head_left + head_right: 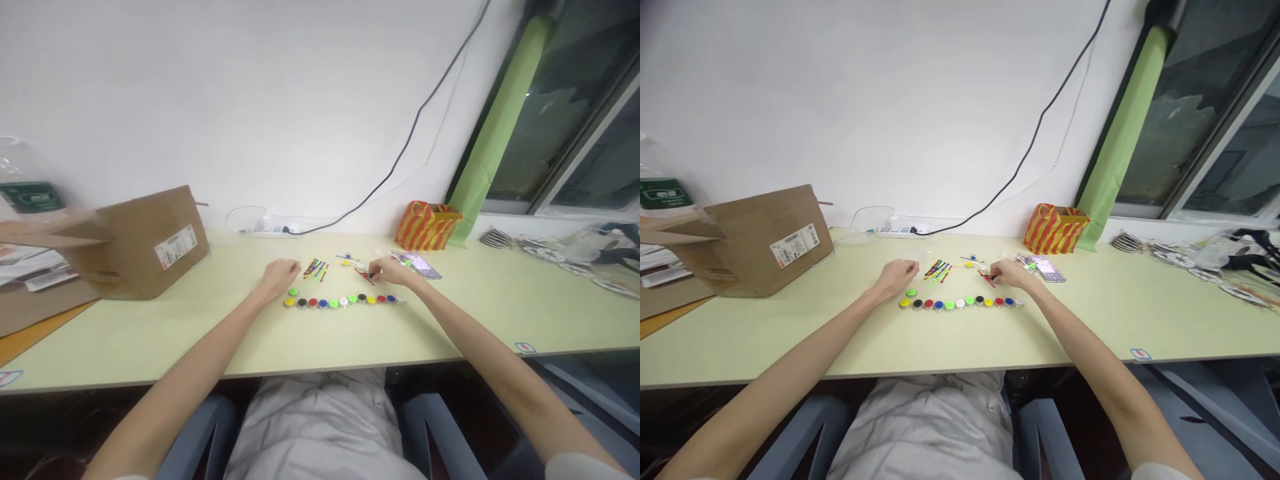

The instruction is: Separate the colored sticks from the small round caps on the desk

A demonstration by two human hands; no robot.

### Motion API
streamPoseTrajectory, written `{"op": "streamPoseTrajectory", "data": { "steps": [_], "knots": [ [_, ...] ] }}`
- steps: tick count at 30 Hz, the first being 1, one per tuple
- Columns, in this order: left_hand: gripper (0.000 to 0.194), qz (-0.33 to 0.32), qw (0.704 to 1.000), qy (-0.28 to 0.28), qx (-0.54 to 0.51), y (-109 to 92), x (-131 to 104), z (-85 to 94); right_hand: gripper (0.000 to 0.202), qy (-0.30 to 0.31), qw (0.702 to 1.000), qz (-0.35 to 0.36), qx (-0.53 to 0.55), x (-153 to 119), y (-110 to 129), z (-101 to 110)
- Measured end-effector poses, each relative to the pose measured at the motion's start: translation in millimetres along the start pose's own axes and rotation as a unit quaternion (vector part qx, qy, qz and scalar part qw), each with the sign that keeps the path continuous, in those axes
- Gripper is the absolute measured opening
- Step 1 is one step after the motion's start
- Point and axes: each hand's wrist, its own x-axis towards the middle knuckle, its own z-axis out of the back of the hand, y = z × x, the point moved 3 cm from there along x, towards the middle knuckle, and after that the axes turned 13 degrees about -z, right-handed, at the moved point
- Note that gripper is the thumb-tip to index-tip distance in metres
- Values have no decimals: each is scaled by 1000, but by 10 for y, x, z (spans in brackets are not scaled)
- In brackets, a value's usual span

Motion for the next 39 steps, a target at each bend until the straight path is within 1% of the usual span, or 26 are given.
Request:
{"op": "streamPoseTrajectory", "data": {
  "steps": [4,8,12,14,17,19,21,23,25,26,28,30,31,33,36,38,39],
  "knots": [
    [48,-2,1000,-3,0,5,-6,-2,12,-25,999,0,-31,140,11,122],
    [49,-8,1000,-12,-6,-3,-4,-13,18,-37,996,0,-77,258,84,255],
    [47,-13,999,-22,-20,5,-4,-25,23,-39,993,1,-115,287,195,300],
    [47,-14,999,-26,-31,13,-7,-23,24,-58,991,-6,-121,266,254,340],
    [47,-23,998,-29,-55,-7,-19,-1,21,-111,989,-8,-93,203,404,422],
    [45,-40,996,-28,-76,-68,-26,21,15,-136,990,8,-26,158,584,435],
    [41,-73,987,-36,-137,-170,-29,42,9,-138,986,47,76,131,837,364],
    [46,-111,965,-49,-231,-285,-28,52,10,-125,969,104,186,129,1136,207],
    [50,-136,938,-55,-314,-371,-24,50,16,-108,939,142,293,151,1409,-2],
    [50,-139,931,-56,-334,-392,-22,46,18,-100,921,147,347,166,1515,-108],
    [46,-135,929,-61,-340,-394,-23,46,22,-98,881,127,445,188,1640,-290],
    [43,-130,937,-60,-319,-371,-29,56,26,-93,853,111,501,177,1674,-418],
    [43,-133,941,-54,-307,-366,-33,62,27,-87,846,108,515,159,1667,-462],
    [43,-145,944,-37,-294,-384,-41,72,28,-68,841,99,527,110,1627,-534],
    [39,-172,941,-11,-292,-470,-43,79,26,-35,842,64,535,44,1577,-633],
    [35,-178,941,-12,-289,-519,-34,86,25,-21,834,43,550,19,1583,-670],
    [32,-175,942,-19,-287,-531,-26,93,26,-14,825,38,563,12,1596,-673]
  ]
}}
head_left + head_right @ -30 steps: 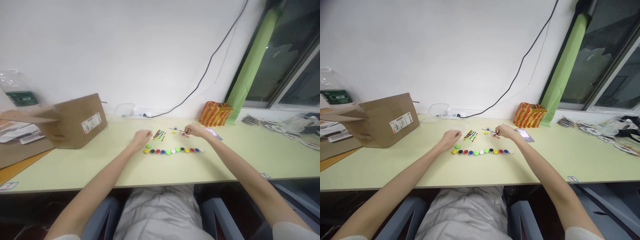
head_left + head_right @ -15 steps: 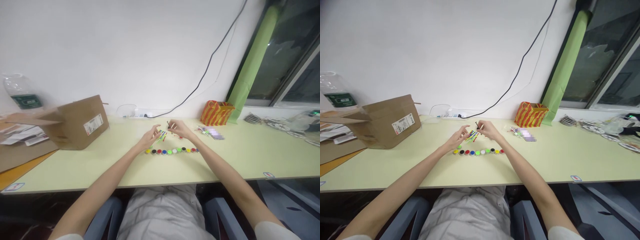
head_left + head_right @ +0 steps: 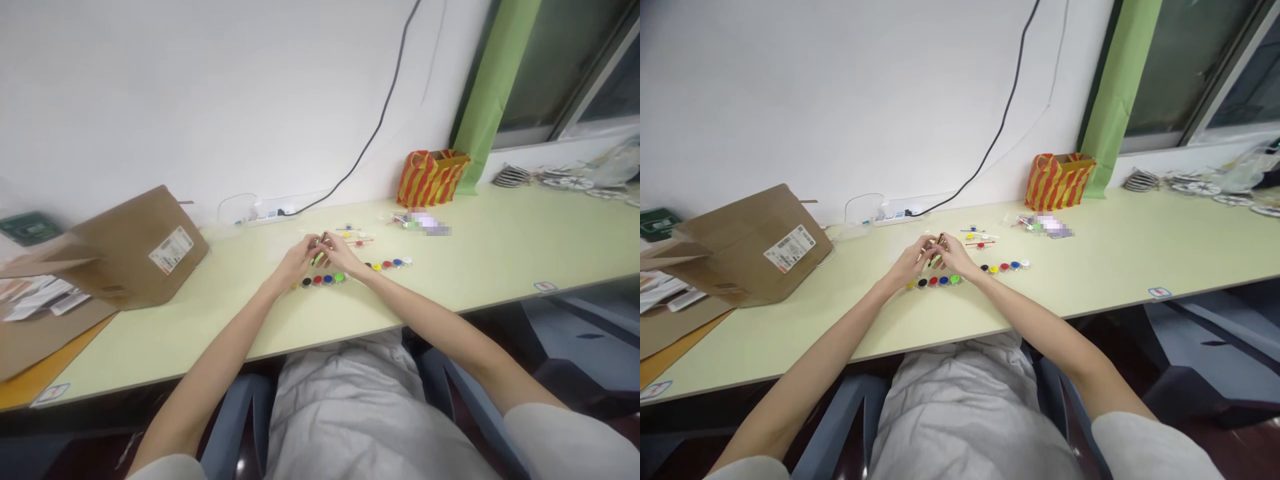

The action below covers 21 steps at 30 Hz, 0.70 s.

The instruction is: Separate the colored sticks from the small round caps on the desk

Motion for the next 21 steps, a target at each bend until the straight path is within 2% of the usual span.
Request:
{"op": "streamPoseTrajectory", "data": {
  "steps": [4,8,14,17,21],
  "knots": [
    [25,-1,999,-44,22,-12,37,36,35,33,996,-30,81,-31,89,-29],
    [19,-16,998,-63,27,-25,43,51,39,62,991,-42,109,-79,140,-25],
    [17,-27,999,-5,-45,-70,36,-34,37,78,996,-15,42,-57,116,-6],
    [17,-39,998,1,-39,-104,51,-67,34,97,995,13,16,-55,179,74],
    [18,-51,994,-73,64,-73,58,27,30,168,984,17,51,-37,242,244]
  ]
}}
